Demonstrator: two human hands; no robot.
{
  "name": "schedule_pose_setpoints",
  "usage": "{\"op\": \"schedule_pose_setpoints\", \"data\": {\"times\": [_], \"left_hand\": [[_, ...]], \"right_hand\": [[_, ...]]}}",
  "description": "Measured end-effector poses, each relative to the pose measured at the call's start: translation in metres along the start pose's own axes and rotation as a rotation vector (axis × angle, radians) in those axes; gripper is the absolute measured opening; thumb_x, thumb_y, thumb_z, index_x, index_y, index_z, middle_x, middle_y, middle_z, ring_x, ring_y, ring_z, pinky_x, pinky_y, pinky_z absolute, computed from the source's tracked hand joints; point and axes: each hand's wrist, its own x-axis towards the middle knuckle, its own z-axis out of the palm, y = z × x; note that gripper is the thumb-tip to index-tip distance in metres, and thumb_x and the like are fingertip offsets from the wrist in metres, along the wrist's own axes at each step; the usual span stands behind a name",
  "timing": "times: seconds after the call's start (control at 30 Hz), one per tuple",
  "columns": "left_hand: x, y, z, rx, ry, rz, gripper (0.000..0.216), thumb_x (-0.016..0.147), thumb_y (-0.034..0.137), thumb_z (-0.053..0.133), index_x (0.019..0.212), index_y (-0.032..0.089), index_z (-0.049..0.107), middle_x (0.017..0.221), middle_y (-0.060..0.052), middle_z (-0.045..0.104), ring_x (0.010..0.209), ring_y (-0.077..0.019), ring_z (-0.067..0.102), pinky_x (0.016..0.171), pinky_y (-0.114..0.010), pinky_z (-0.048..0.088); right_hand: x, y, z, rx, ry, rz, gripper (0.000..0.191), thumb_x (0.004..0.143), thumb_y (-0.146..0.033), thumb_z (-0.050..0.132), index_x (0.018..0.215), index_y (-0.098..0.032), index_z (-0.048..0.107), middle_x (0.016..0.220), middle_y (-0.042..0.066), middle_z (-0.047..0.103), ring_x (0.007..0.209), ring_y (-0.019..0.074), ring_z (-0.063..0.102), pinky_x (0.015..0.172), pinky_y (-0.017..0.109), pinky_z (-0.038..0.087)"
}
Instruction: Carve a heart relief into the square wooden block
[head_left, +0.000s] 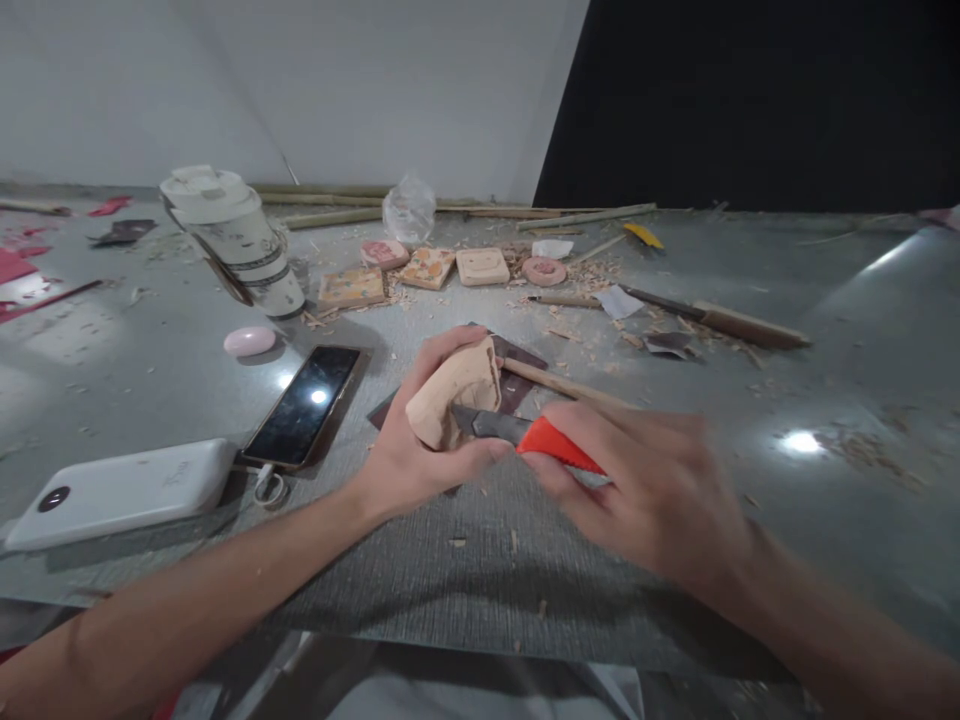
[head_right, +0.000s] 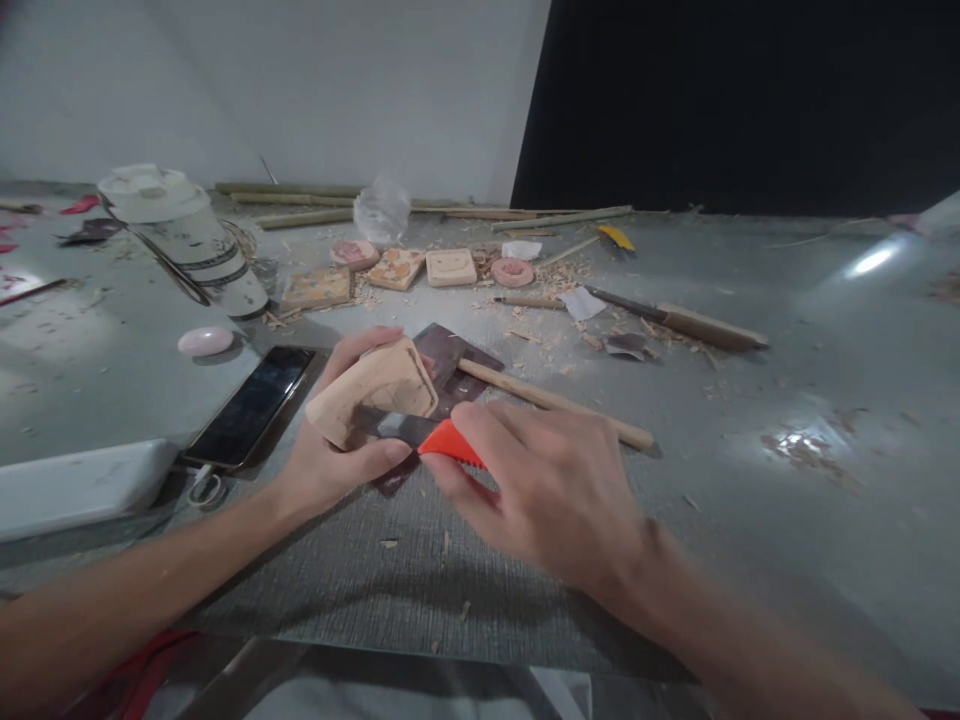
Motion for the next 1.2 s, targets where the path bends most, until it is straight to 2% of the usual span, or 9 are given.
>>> {"op": "schedule_pose_setpoints", "data": {"times": [0.17,0.33,0.7,0.93,1.2], "left_hand": [[0.001,-0.002,-0.001,0.001,-0.013,0.063,0.084,0.081,0.039,0.099,0.155,0.031,0.060,0.153,-0.011,0.060,0.134,-0.0321,0.065,0.115,-0.047,0.057],[0.001,-0.002,0.000,-0.004,-0.008,0.075,0.084,0.081,0.039,0.099,0.155,0.030,0.060,0.148,-0.010,0.062,0.132,-0.0317,0.066,0.114,-0.049,0.057],[0.000,0.006,0.003,-0.008,0.020,-0.003,0.076,0.084,0.041,0.097,0.151,0.032,0.062,0.150,-0.011,0.063,0.134,-0.0341,0.066,0.115,-0.053,0.058],[0.000,0.011,0.006,-0.030,0.031,-0.036,0.070,0.087,0.038,0.094,0.150,0.039,0.062,0.140,-0.007,0.068,0.127,-0.0294,0.068,0.112,-0.051,0.059],[-0.001,0.011,0.005,-0.025,0.041,-0.037,0.069,0.087,0.038,0.094,0.149,0.038,0.063,0.144,-0.008,0.065,0.128,-0.0298,0.068,0.111,-0.050,0.059]], "right_hand": [[-0.001,0.000,0.000,-0.011,0.017,-0.004,0.027,0.110,-0.035,0.064,0.088,-0.019,0.067,0.072,-0.002,0.065,0.058,0.0142,0.053,0.056,0.034,0.034],[-0.002,0.000,0.001,-0.009,0.013,0.002,0.028,0.110,-0.036,0.064,0.088,-0.020,0.066,0.071,-0.002,0.065,0.058,0.0142,0.052,0.057,0.035,0.034],[-0.001,-0.001,0.002,0.010,0.027,-0.004,0.026,0.112,-0.033,0.062,0.091,-0.018,0.067,0.074,-0.001,0.068,0.059,0.0141,0.057,0.056,0.034,0.036],[-0.002,0.000,0.007,0.048,0.042,0.003,0.023,0.113,-0.034,0.062,0.097,-0.018,0.068,0.078,0.001,0.072,0.063,0.0150,0.062,0.058,0.034,0.039],[-0.003,-0.001,0.007,0.056,0.042,0.014,0.020,0.111,-0.033,0.065,0.098,-0.019,0.066,0.079,0.000,0.072,0.063,0.0149,0.062,0.059,0.033,0.040]]}}
